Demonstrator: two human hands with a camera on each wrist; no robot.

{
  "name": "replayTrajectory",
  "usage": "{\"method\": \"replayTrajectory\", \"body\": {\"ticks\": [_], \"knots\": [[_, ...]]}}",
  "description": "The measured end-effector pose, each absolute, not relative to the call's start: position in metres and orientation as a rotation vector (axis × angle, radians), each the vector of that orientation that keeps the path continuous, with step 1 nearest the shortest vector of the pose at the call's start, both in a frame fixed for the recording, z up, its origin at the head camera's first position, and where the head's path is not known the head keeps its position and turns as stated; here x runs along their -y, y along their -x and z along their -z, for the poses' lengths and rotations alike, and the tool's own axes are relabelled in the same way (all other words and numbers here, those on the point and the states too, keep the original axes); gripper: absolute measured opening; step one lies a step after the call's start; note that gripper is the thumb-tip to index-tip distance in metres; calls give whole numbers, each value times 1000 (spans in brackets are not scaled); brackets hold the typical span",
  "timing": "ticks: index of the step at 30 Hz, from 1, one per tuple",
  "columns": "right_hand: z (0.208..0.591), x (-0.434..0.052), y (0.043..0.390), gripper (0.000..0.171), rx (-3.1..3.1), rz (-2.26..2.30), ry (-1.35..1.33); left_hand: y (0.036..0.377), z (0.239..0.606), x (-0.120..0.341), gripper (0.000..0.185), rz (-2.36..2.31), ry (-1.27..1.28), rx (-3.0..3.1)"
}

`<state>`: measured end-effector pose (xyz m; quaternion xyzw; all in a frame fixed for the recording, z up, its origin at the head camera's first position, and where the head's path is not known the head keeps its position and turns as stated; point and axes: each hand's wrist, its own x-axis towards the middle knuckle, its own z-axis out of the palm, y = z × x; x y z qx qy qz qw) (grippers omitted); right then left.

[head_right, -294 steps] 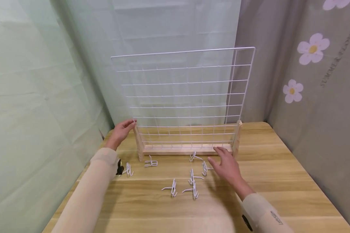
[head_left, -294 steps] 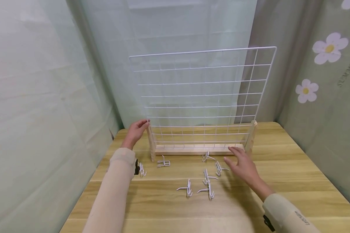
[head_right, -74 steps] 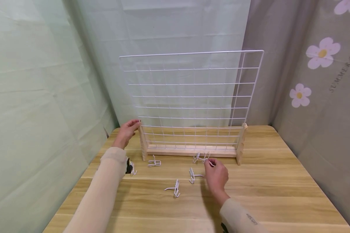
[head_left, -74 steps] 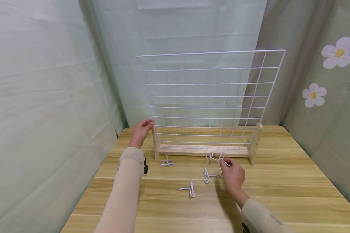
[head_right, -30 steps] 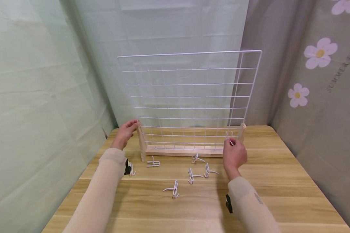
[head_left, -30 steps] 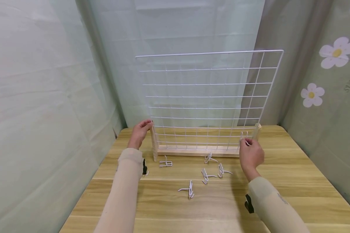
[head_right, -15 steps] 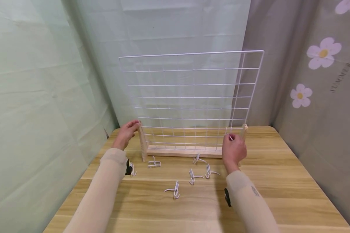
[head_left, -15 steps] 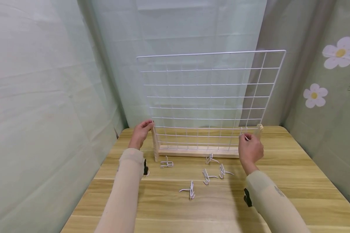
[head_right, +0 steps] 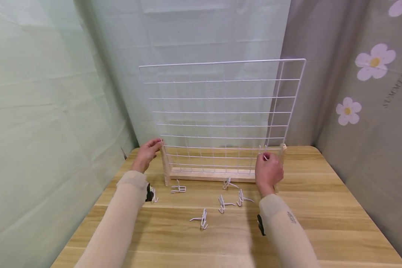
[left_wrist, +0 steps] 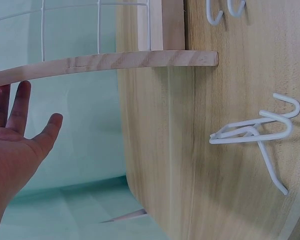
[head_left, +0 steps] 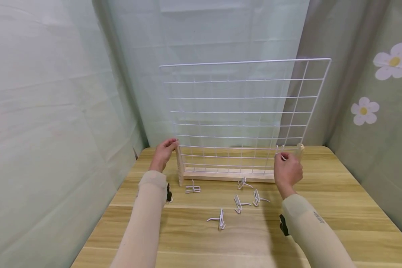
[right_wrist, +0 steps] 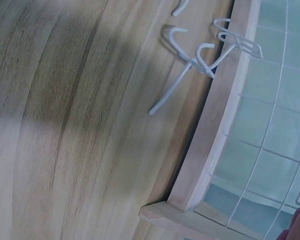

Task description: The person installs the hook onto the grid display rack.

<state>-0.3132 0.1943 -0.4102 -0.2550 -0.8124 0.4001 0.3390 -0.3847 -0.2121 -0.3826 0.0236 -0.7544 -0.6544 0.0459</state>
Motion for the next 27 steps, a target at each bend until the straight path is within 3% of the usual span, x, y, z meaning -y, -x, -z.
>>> {"method": "replayTrajectory", "body": {"ticks": [27], "knots": [[421, -192, 311, 27, 2175, -1069, 668, 384, 382, 211, 39, 2001, -93, 2301]]}}
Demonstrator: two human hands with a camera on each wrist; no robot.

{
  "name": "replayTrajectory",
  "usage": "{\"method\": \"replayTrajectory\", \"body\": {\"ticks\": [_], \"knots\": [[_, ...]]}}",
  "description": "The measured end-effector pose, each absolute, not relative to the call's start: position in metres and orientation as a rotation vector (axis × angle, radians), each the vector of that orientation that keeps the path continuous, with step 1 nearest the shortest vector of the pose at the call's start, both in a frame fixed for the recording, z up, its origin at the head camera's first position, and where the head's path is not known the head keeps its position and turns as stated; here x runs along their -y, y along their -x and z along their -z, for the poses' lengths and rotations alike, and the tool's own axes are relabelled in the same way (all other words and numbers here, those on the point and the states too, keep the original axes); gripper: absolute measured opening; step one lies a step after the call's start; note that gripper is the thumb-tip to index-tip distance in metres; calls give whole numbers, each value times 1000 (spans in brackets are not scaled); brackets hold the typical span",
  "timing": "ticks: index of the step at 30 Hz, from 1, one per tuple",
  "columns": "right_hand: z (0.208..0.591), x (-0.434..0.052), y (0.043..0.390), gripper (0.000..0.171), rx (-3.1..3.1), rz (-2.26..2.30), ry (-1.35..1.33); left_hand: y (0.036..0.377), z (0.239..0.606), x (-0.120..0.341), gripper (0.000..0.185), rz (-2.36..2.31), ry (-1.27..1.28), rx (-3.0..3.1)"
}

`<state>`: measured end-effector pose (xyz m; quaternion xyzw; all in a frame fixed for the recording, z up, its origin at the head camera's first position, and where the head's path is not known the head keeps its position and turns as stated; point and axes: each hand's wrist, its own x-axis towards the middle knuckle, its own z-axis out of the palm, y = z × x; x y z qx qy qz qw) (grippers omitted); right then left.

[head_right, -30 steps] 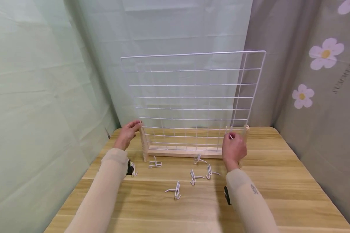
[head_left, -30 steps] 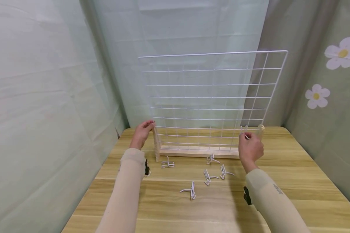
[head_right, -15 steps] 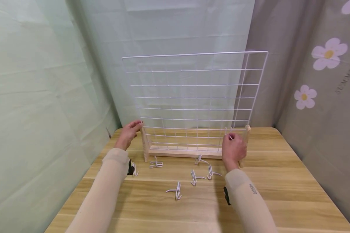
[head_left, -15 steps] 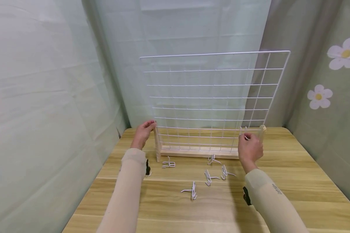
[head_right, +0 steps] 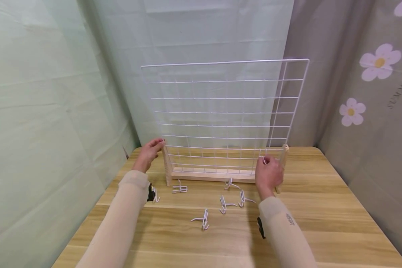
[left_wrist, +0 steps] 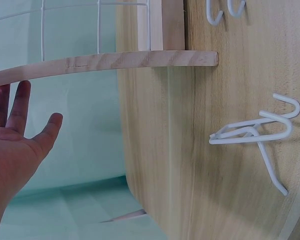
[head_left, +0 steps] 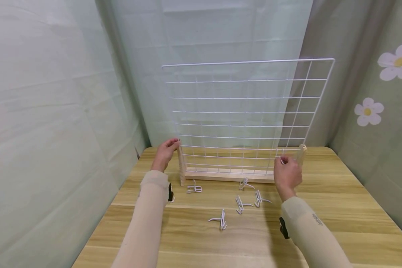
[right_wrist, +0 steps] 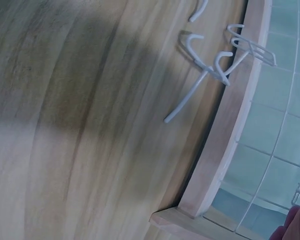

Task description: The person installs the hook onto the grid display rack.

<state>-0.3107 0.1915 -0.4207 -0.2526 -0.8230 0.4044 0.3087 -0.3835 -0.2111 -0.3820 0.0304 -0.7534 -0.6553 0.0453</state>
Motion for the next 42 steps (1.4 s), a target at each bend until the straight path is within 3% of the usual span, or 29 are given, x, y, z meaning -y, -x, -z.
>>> {"method": "replayTrajectory", "body": {"ticks": [9, 42], "knots": [[428, -194, 309, 32, 2212, -1061, 680, 384, 382, 211, 38, 1992, -72, 2292], [447, -179, 286, 25, 2178, -1180, 635, 386, 382, 212, 40, 1960, -74, 2327]]}}
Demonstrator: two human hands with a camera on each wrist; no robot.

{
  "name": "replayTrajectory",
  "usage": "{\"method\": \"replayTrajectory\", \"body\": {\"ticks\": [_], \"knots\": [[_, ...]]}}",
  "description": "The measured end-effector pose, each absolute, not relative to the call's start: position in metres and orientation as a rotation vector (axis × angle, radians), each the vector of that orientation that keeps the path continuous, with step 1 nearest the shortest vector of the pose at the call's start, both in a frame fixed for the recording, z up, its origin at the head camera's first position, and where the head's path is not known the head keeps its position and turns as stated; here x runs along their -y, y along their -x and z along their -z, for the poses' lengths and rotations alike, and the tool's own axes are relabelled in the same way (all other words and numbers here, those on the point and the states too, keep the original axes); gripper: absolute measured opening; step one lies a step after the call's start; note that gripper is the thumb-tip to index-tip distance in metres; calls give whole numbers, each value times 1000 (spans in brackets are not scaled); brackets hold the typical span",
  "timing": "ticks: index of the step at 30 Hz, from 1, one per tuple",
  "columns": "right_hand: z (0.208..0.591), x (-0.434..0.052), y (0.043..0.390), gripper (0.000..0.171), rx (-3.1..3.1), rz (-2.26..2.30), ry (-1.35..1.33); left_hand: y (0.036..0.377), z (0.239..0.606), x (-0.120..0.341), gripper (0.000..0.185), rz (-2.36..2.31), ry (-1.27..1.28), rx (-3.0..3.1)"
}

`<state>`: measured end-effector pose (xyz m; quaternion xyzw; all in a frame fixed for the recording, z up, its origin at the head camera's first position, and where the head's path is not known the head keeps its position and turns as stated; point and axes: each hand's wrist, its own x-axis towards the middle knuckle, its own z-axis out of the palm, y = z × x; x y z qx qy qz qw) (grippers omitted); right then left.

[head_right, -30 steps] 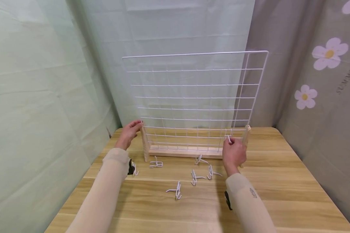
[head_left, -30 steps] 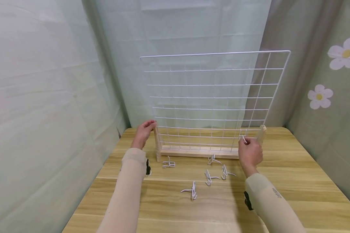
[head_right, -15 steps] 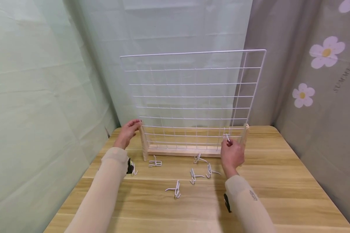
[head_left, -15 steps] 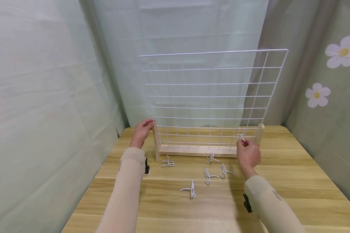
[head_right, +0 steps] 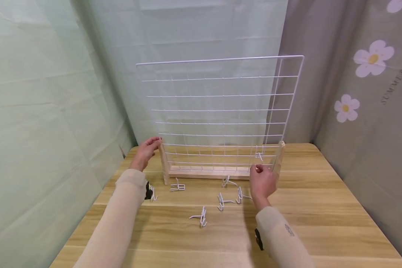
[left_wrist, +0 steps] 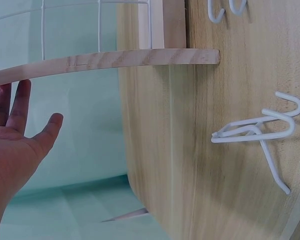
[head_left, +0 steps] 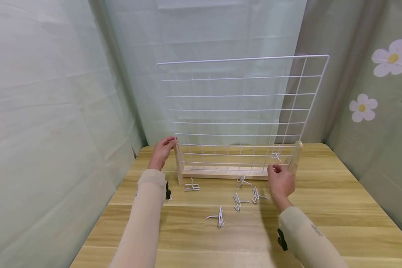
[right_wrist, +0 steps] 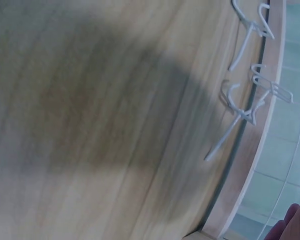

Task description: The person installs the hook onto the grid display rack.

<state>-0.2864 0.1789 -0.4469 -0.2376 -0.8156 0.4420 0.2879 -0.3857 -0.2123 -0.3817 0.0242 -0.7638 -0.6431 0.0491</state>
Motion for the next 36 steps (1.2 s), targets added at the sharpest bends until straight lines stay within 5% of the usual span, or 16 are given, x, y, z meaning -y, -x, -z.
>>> {"method": "replayTrajectory", "body": {"ticks": [36], "knots": [[461, -140, 269, 26, 2288, -1313, 428, 384, 380, 213, 44, 2001, -57, 2322]]}}
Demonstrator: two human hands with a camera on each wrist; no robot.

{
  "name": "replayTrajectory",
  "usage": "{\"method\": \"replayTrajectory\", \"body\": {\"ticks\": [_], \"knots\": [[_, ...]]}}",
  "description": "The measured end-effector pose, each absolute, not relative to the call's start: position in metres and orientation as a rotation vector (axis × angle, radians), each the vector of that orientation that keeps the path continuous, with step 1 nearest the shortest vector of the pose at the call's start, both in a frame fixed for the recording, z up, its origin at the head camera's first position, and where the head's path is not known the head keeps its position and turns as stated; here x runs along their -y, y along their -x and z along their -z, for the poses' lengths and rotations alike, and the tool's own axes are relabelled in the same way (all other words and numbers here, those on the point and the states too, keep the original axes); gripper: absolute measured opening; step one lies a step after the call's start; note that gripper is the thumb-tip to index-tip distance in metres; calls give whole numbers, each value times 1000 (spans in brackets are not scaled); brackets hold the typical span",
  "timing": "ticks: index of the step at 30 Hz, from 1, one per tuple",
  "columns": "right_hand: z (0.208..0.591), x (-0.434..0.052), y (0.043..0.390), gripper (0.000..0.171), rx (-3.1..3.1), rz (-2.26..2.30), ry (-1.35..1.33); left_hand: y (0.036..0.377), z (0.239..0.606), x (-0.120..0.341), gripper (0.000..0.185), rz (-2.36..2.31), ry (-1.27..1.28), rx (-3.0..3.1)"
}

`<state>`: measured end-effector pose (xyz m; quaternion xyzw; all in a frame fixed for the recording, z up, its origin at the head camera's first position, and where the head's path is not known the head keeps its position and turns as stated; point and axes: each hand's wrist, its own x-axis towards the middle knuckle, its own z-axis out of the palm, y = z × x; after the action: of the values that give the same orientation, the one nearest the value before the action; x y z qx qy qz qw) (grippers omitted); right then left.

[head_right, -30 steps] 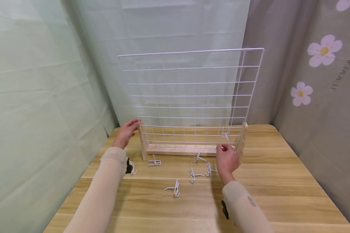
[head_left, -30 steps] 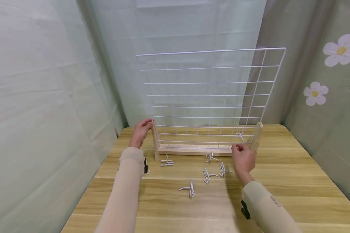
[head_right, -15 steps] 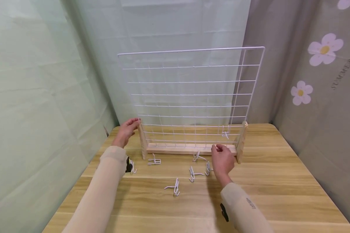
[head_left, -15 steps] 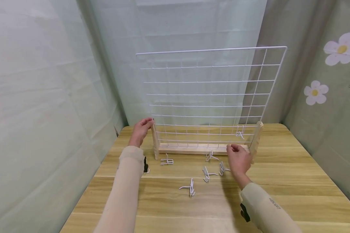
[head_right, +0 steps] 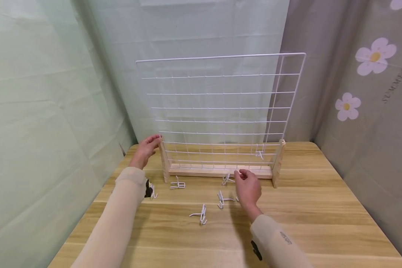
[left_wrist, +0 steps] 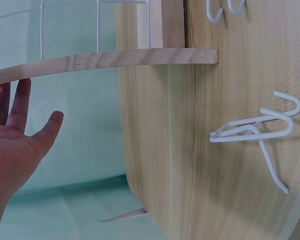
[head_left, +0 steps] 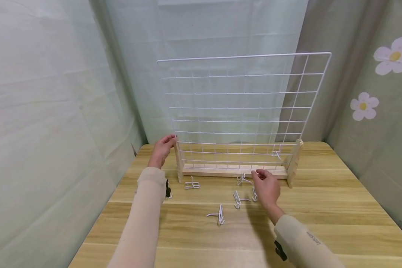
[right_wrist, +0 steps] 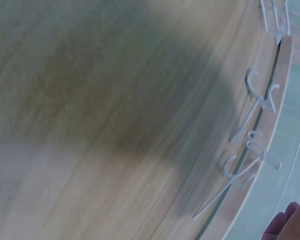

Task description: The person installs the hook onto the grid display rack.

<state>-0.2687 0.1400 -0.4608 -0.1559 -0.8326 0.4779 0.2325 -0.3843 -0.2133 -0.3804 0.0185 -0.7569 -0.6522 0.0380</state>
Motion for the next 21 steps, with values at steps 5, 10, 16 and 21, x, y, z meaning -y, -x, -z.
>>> {"method": "replayTrajectory", "body": {"ticks": [5, 10, 16, 21], "knots": [[463, -132, 264, 25, 2310, -1335, 376, 384, 381, 213, 43, 2004, -54, 2315], [468, -122, 258, 19, 2314, -1343, 294, 383, 380, 213, 43, 1996, -60, 2325], [473, -111, 251, 18, 2335, -1369, 217, 384, 381, 213, 42, 1981, -64, 2332], [476, -104, 243, 21, 2373, -1415, 171, 383, 381, 213, 41, 1986, -68, 2328]]}}
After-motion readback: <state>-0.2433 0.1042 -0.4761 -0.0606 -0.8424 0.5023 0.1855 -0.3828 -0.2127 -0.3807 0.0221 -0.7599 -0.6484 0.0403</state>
